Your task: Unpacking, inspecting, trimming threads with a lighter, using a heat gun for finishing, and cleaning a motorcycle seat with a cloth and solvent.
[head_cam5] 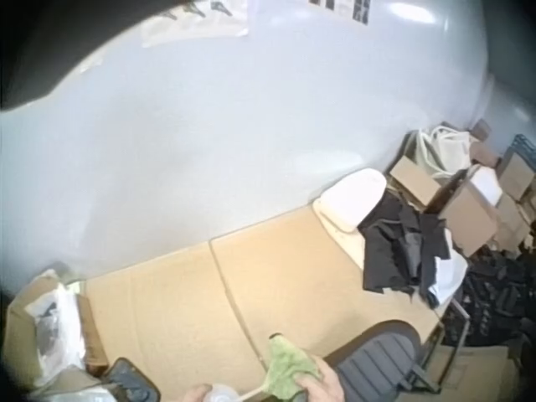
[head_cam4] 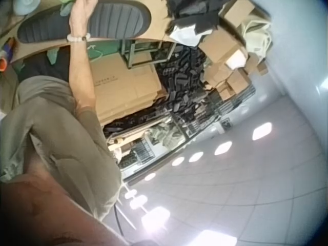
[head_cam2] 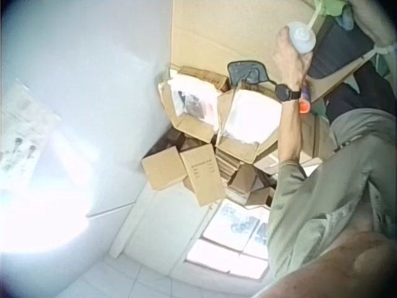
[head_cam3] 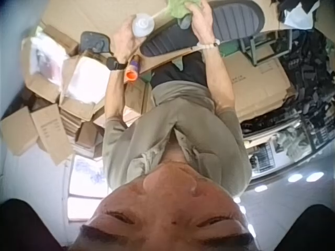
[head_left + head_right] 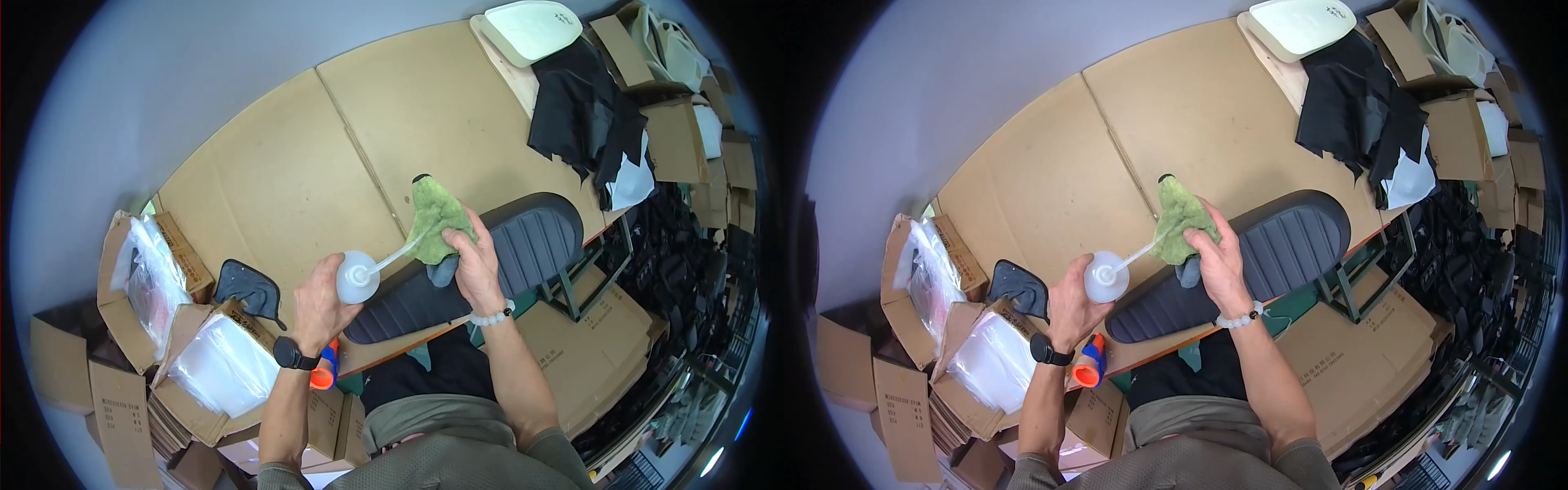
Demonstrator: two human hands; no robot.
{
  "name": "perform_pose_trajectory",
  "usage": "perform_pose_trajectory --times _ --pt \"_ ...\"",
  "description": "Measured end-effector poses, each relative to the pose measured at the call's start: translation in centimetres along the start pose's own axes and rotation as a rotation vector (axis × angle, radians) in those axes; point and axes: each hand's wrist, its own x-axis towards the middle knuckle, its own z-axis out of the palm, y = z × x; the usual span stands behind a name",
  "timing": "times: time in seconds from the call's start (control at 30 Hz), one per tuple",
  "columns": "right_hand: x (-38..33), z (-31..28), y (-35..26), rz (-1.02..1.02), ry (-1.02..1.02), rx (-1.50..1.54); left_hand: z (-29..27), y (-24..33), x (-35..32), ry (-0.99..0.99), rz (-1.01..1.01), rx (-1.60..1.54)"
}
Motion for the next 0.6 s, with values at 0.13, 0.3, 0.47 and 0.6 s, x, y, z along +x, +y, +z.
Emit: perform_pose_trajectory --times 0.13,0.3,0.47,0.6 --pt "-0.20 -0.79 -0.10 -0.005 0.010 0.026 0.03 0.43 0.18 0.028 0.049 -0.003" --pt "-0.44 -1.12 -0.03 -0.019 0.021 0.043 -0.04 0.70 0.13 0.047 0.105 0.012" --pt "-0.52 -0.98 -0.30 -0.024 0.027 0.055 -0.14 0.73 0.16 0.032 0.084 0.015" --pt "-0.64 -0.86 -0.41 -0.021 0.023 0.057 -0.10 0.66 0.09 0.027 0.087 0.014"
